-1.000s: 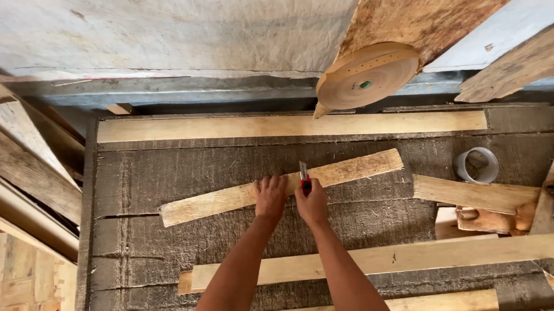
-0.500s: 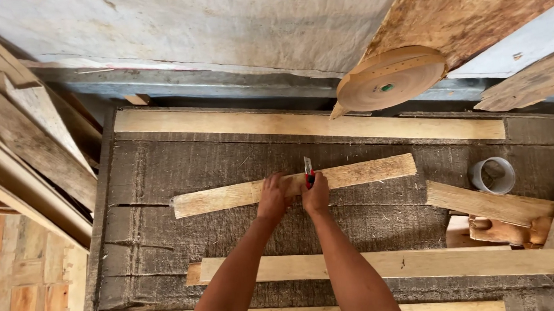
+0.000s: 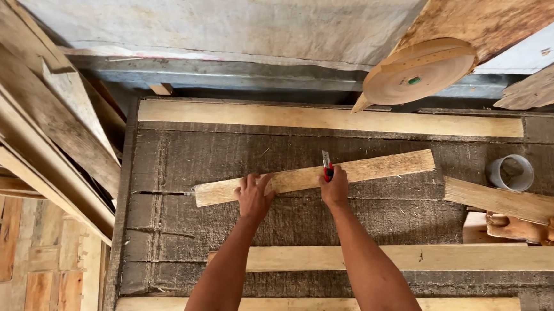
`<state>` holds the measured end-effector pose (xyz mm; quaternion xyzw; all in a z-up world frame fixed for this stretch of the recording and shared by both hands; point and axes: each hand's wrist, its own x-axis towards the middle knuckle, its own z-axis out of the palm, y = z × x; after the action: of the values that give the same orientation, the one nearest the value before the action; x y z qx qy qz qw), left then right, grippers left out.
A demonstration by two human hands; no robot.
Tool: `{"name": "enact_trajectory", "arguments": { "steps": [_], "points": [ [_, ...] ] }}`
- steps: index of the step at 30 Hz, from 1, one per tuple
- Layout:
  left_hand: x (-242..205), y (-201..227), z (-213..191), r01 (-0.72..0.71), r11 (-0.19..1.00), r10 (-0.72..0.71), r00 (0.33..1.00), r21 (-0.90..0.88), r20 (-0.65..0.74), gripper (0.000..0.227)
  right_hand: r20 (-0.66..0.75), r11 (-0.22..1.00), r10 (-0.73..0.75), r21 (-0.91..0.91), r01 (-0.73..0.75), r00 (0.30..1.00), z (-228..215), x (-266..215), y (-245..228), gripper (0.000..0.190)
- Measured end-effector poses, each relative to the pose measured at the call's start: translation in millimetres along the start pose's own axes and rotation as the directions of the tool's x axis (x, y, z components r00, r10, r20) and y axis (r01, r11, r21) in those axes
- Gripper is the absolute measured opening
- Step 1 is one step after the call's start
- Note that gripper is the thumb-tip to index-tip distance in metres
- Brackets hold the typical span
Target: Scoring and cutting thin wood planks using a utility knife on a workbench.
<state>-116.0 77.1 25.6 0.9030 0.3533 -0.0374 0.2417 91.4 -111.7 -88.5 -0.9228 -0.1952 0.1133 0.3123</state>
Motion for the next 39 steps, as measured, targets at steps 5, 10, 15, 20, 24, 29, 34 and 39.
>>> {"name": "enact_trajectory", "arguments": {
  "steps": [5, 10, 15, 20, 24, 29, 34, 39],
  "points": [
    [7, 3, -10, 0.061, 0.998, -0.064, 0.99, 0.028, 0.126, 0.06, 0.018, 0.997, 0.035, 0.073, -0.036, 0.999, 12, 2, 16, 0.046],
    [8, 4, -19, 0.101, 0.995, -0.097, 0.981, -0.012, 0.165, 0.062, 0.075, 0.98, 0.114, 0.158, -0.125, 0.991, -38, -26, -64, 0.039],
    [10, 6, -30, 0.122, 0.99, -0.112, 0.986, -0.076, 0.125, 0.06, 0.354, 0.987, 0.072, 0.108, -0.118, 0.933, -84, -96, -161, 0.035],
    [13, 3, -21, 0.125, 0.985, -0.114, 0.989, -0.115, 0.096, 0.06, 0.458, 0.992, 0.054, -0.122, 0.003, 0.887, -64, -126, -176, 0.035],
    [12, 9, -37, 0.149, 0.984, -0.135, 0.982, -0.093, 0.135, 0.061, 0.462, 0.994, -0.013, -0.09, 0.061, 0.887, -71, -131, -215, 0.065],
    [13, 9, -35, 0.141, 0.987, -0.128, 0.98, -0.078, 0.154, 0.057, 0.493, 0.992, -0.009, -0.102, 0.068, 0.87, -56, -127, -212, 0.066],
    [21, 5, -24, 0.131, 0.991, -0.125, 0.973, -0.021, 0.192, 0.058, 0.484, 0.992, -0.034, -0.089, 0.088, 0.875, -46, -124, -214, 0.067],
    [19, 4, -26, 0.113, 0.993, -0.107, 0.975, -0.024, 0.193, 0.057, 0.519, 0.996, 0.014, -0.079, 0.032, 0.854, -39, -122, -212, 0.073]
  ]
}}
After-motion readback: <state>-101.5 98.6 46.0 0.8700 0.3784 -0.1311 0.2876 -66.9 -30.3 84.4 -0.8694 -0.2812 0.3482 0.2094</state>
